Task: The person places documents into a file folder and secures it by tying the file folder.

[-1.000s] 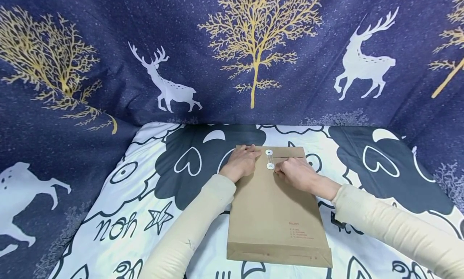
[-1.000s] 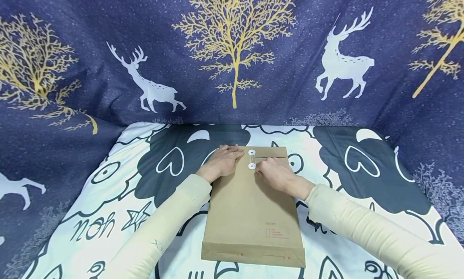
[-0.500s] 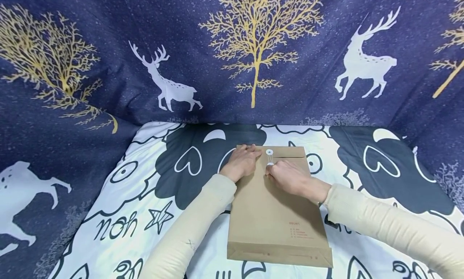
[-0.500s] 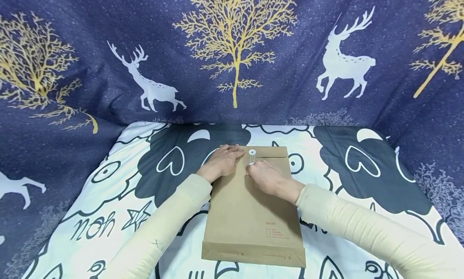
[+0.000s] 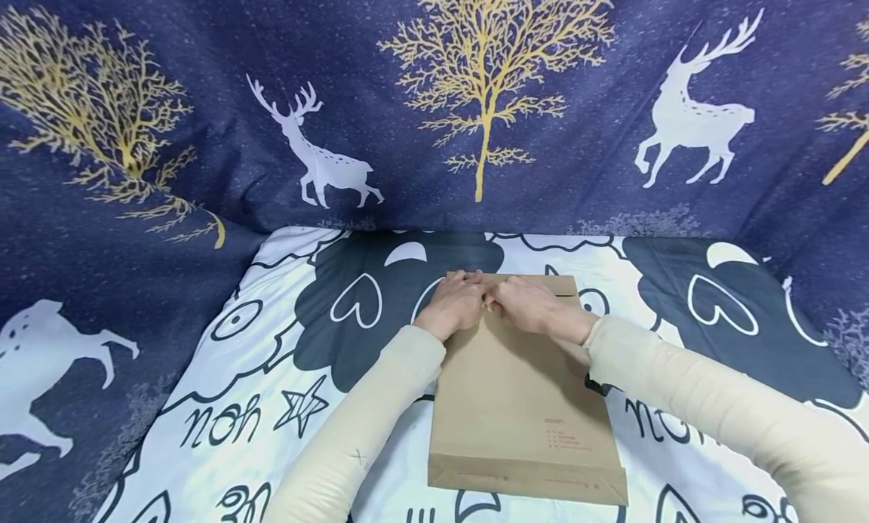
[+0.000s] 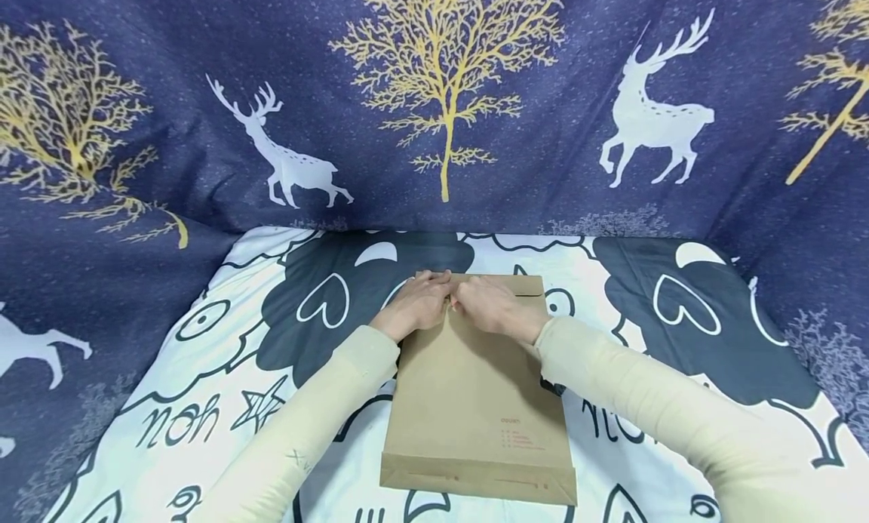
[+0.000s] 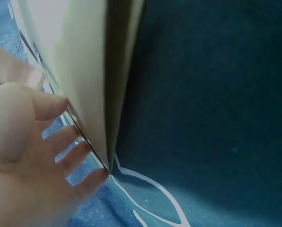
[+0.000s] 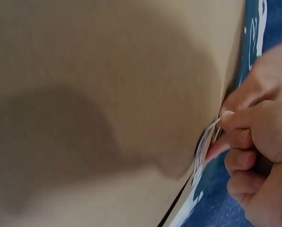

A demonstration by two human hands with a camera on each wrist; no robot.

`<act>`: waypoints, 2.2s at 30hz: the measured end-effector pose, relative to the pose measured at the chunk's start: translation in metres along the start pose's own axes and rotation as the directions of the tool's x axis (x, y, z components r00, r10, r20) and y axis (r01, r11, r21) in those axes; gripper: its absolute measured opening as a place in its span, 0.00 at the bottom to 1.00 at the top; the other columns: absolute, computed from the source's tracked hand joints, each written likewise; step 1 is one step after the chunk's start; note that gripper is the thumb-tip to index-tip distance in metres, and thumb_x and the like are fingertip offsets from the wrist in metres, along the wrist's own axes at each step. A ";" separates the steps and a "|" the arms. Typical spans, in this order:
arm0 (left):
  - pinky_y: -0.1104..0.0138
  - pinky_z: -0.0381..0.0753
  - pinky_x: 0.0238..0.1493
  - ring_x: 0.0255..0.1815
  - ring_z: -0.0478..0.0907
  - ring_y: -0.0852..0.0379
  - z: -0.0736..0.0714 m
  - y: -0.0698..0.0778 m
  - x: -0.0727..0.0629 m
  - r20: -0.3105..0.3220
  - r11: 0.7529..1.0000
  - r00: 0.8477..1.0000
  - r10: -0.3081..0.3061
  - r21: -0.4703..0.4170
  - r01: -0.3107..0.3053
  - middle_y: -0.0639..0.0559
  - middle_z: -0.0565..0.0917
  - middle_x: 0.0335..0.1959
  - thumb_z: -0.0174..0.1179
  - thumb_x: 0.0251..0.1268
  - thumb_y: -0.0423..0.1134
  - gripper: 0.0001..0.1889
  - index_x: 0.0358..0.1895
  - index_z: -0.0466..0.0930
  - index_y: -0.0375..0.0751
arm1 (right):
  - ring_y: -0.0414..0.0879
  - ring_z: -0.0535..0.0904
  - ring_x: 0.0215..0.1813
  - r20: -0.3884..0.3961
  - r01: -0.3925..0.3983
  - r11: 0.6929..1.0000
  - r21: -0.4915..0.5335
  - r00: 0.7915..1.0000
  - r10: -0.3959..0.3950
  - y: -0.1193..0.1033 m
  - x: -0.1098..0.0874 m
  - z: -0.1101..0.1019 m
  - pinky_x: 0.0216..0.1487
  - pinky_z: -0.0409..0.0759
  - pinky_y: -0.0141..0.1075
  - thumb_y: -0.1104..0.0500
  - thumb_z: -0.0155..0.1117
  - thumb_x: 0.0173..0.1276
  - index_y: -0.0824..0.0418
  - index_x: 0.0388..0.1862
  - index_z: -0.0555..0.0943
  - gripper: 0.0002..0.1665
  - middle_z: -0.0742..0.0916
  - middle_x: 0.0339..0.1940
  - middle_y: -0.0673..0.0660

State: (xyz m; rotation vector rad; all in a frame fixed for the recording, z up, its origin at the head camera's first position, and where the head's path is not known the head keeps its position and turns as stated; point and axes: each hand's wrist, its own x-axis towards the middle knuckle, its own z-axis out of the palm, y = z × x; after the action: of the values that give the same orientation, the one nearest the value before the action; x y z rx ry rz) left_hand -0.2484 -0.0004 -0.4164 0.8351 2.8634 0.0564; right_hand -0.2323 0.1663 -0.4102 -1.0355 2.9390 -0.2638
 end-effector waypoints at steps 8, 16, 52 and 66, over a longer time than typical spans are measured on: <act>0.48 0.63 0.73 0.78 0.60 0.49 0.002 -0.001 0.000 0.018 1.000 1.000 -0.005 -0.001 0.005 0.52 0.62 0.81 0.46 0.78 0.38 0.30 0.79 0.65 0.65 | 0.43 0.73 0.21 -0.042 -0.060 0.998 -0.003 0.997 0.060 0.022 0.003 0.000 0.23 0.72 0.42 0.67 0.65 0.64 0.49 0.22 0.77 0.16 0.77 0.18 0.44; 0.48 0.62 0.73 0.78 0.59 0.50 -0.001 0.001 -0.002 0.016 1.000 1.000 -0.007 -0.003 0.007 0.51 0.62 0.81 0.47 0.76 0.36 0.30 0.79 0.66 0.61 | 0.41 0.69 0.19 -0.125 -0.031 0.996 0.079 0.991 0.041 0.036 -0.007 0.005 0.24 0.72 0.40 0.71 0.61 0.61 0.50 0.19 0.75 0.18 0.75 0.16 0.44; 0.47 0.53 0.78 0.82 0.51 0.51 -0.002 0.006 -0.004 0.088 0.998 0.995 -0.039 -0.048 0.043 0.50 0.54 0.84 0.46 0.78 0.38 0.31 0.82 0.60 0.57 | 0.40 0.70 0.21 -0.256 0.129 0.989 -0.071 0.956 -0.143 0.035 -0.051 0.018 0.22 0.71 0.37 0.73 0.70 0.58 0.52 0.20 0.76 0.18 0.75 0.20 0.44; 0.47 0.54 0.78 0.82 0.52 0.51 -0.002 0.006 -0.004 0.077 0.998 0.996 -0.037 -0.038 0.040 0.49 0.55 0.84 0.47 0.79 0.38 0.30 0.81 0.60 0.57 | 0.39 0.72 0.22 -0.287 0.085 0.995 -0.045 0.953 -0.094 0.023 -0.063 0.023 0.21 0.70 0.33 0.73 0.68 0.57 0.50 0.22 0.77 0.18 0.82 0.25 0.46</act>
State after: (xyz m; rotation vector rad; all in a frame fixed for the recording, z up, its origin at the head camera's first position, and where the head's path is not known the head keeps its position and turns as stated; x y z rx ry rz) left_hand -0.2425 0.0028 -0.4131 0.7571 2.7970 0.0743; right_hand -0.1964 0.2196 -0.4392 -1.2349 3.1643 -0.4030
